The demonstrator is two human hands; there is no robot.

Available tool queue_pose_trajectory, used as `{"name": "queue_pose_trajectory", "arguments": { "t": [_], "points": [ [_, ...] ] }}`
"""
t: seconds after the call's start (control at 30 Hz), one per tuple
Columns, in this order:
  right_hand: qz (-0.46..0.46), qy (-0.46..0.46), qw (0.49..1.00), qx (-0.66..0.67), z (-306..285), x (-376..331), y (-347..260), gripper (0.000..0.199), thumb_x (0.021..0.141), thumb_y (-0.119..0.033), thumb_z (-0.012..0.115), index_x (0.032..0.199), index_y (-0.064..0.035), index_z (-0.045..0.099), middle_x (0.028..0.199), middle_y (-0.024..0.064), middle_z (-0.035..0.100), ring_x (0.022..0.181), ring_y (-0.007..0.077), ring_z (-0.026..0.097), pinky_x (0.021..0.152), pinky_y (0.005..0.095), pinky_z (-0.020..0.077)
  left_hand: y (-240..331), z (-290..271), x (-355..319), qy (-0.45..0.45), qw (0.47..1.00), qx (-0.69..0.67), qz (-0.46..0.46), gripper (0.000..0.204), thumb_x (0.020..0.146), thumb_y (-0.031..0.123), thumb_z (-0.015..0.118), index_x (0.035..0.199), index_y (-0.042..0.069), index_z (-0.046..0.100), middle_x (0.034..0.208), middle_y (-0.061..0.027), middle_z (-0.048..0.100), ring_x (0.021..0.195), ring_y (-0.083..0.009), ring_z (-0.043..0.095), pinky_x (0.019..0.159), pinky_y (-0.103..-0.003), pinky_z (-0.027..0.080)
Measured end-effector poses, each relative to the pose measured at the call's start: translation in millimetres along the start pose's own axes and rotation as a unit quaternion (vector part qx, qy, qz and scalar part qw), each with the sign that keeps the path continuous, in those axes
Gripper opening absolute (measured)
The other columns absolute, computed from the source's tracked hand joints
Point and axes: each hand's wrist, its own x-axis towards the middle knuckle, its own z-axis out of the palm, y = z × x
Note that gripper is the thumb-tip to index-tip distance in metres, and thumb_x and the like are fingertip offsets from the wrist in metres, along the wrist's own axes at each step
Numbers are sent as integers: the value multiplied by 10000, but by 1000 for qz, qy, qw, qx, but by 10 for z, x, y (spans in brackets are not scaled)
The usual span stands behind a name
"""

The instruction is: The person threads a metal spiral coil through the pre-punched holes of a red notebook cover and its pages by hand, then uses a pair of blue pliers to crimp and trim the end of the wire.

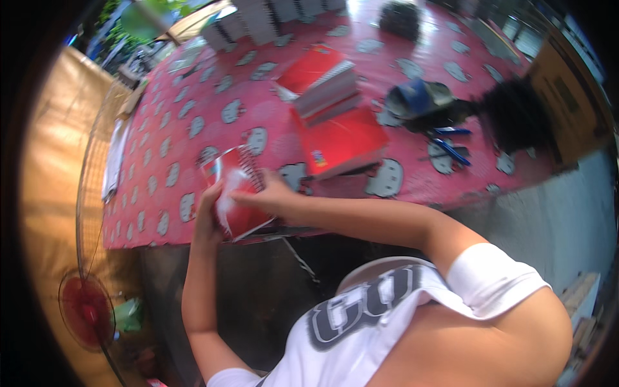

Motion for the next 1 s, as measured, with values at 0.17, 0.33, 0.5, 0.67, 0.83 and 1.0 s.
{"name": "queue_pose_trajectory", "arguments": {
  "t": [0.17,0.33,0.5,0.67,0.83,1.0],
  "points": [
    [-161,2,977,-140,84,-871,-173,1181,631,-344,902,1470,-16,139,1365,172,441,1259,280,457,1066,375,353,-432,-204,-750,17,969,134,205,525,876,216,632,1322,1,459,1219,-191,575,1102,-353,590,937,-447,506],
    [-330,45,927,-172,-622,-1829,-548,1262,543,-296,945,1492,-51,150,1379,178,424,1283,291,439,1080,397,356,-971,994,-544,-268,829,361,334,592,831,269,685,1336,35,485,1294,-210,543,1140,-352,580,1001,-480,436],
    [-211,341,892,-207,-1010,-2803,-863,1178,581,-275,939,1465,-40,197,1339,138,473,1228,215,490,1038,368,417,-1249,2507,-182,-349,829,312,306,742,752,214,750,1367,19,385,1272,-166,527,1146,-271,549,999,-411,420],
    [-247,498,810,-188,-1621,-2896,-926,984,614,-334,918,1347,-7,350,1250,123,552,1152,206,542,999,361,438,-1338,3645,567,-433,899,34,-45,696,699,134,777,1287,10,427,1126,-104,599,1024,-188,599,897,-332,482],
    [-288,534,764,-219,-2057,-2745,-1265,986,665,-327,889,1383,7,302,1265,141,540,1169,216,531,1001,358,436,-1282,4183,920,-416,906,75,0,686,677,115,798,1259,14,450,1104,-102,612,995,-192,615,871,-333,499],
    [-364,496,729,-299,-1860,-2820,-972,1213,644,-332,900,1472,16,86,1373,190,425,1260,282,468,1033,398,410,-1379,3925,931,-510,841,79,160,962,620,132,847,1406,-6,309,1263,-120,520,1174,-230,518,1000,-365,414]
  ]
}}
